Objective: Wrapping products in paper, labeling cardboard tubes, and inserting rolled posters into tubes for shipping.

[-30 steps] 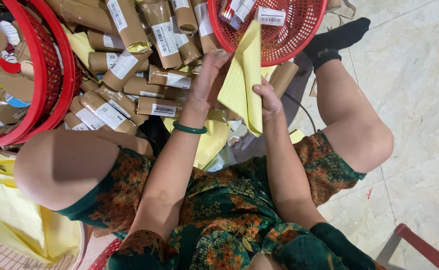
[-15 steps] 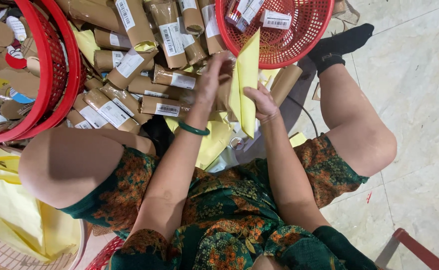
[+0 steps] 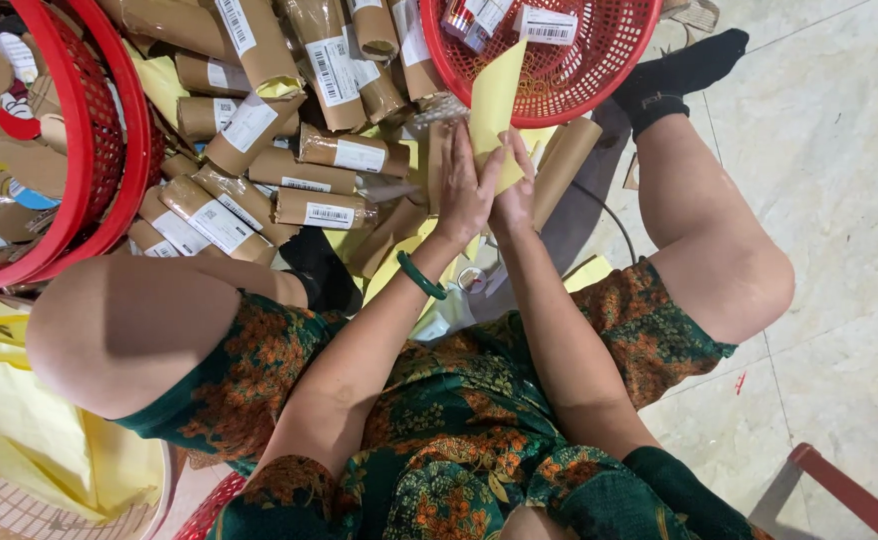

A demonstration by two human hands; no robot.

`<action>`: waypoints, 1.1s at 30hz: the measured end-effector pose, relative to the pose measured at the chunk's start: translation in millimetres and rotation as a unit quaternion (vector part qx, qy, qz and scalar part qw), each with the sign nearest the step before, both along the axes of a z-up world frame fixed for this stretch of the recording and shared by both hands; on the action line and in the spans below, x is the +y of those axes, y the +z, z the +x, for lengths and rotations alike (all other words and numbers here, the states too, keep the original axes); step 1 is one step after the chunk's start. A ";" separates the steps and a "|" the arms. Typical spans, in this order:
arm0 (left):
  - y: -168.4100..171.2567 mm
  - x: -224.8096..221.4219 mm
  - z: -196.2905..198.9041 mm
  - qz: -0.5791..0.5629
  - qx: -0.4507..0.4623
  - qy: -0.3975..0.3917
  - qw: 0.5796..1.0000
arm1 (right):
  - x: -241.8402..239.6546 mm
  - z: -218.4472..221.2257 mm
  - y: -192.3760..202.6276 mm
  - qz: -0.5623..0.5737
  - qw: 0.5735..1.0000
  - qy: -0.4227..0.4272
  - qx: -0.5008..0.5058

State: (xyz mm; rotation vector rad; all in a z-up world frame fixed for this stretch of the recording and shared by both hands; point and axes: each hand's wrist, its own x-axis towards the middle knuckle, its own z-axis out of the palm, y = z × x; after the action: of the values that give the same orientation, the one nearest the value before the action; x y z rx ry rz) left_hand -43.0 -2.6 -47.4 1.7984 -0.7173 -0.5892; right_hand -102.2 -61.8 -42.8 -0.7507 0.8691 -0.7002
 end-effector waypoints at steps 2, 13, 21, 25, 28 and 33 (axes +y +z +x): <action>20.8 -0.3 8.6 0.008 0.032 -0.016 0.999 | -3.4 1.0 1.5 0.030 0.999 -0.027 -0.008; 34.7 4.1 34.5 -0.002 0.107 -0.127 0.986 | -21.6 -13.1 8.2 0.053 0.993 -0.036 -0.103; 15.8 16.8 42.8 -0.024 -0.139 -0.043 0.989 | -30.9 -28.7 42.8 0.022 0.988 0.055 -0.140; 51.1 20.3 57.1 -0.056 -0.214 -0.070 0.973 | -33.7 -29.7 60.9 0.100 0.979 0.091 -0.153; 64.0 23.2 64.7 -0.065 -0.209 -0.109 0.970 | -33.6 -29.1 79.3 0.142 0.972 0.128 -0.137; 63.4 25.8 71.9 -0.057 -0.292 -0.152 0.943 | -45.3 -37.7 70.4 0.117 0.964 0.207 -0.122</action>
State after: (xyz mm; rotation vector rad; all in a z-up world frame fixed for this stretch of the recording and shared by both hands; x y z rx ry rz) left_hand 28.9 23.2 16.1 1.7716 -1.4216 -0.1917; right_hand -139.9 -107.1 27.6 -0.5930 0.5324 -0.3011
